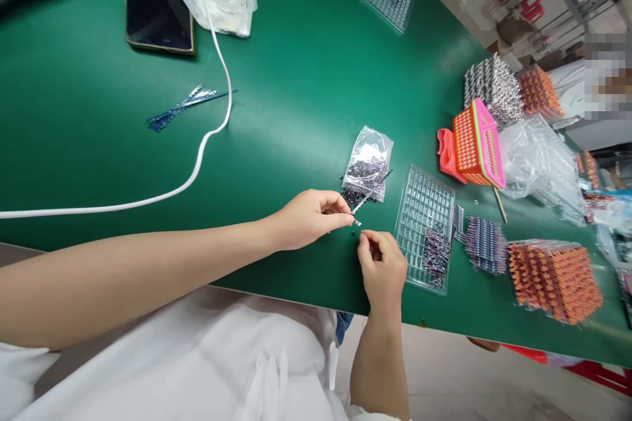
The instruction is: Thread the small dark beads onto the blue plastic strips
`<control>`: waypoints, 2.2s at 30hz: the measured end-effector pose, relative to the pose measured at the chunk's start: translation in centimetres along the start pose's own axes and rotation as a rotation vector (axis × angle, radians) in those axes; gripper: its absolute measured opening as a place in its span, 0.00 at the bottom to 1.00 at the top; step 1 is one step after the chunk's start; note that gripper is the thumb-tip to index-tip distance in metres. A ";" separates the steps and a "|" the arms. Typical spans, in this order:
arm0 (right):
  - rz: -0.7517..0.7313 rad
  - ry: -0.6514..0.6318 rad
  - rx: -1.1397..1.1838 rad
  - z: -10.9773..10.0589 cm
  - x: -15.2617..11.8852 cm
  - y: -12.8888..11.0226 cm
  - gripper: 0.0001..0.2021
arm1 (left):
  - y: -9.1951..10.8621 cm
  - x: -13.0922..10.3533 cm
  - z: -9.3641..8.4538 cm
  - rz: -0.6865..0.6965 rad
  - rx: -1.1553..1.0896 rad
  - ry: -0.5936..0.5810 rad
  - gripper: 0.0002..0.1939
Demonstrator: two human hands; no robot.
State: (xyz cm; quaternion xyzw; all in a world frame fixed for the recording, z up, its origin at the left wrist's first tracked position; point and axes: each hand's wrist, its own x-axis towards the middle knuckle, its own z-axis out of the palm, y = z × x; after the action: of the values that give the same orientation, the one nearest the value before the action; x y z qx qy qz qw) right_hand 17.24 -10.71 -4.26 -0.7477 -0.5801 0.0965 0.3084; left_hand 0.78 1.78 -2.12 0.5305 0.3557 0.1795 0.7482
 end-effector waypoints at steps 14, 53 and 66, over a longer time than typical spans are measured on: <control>-0.176 -0.033 -0.052 0.1 -0.2 0.6 0.07 | -0.2 0.0 0.0 -0.016 -0.030 0.000 0.09; -0.362 -0.039 -0.268 0.6 -0.4 0.4 0.09 | -0.4 0.0 0.0 0.055 -0.014 -0.005 0.06; -0.183 -0.033 -0.128 0.6 0.1 -0.2 0.06 | -0.1 -0.3 0.1 0.038 0.039 -0.014 0.08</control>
State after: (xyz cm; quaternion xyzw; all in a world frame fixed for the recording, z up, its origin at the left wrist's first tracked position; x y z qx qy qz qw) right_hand 16.78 -10.37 -4.60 -0.7082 -0.6558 0.0430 0.2580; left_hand 0.59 1.49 -2.11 0.5528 0.3436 0.1830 0.7368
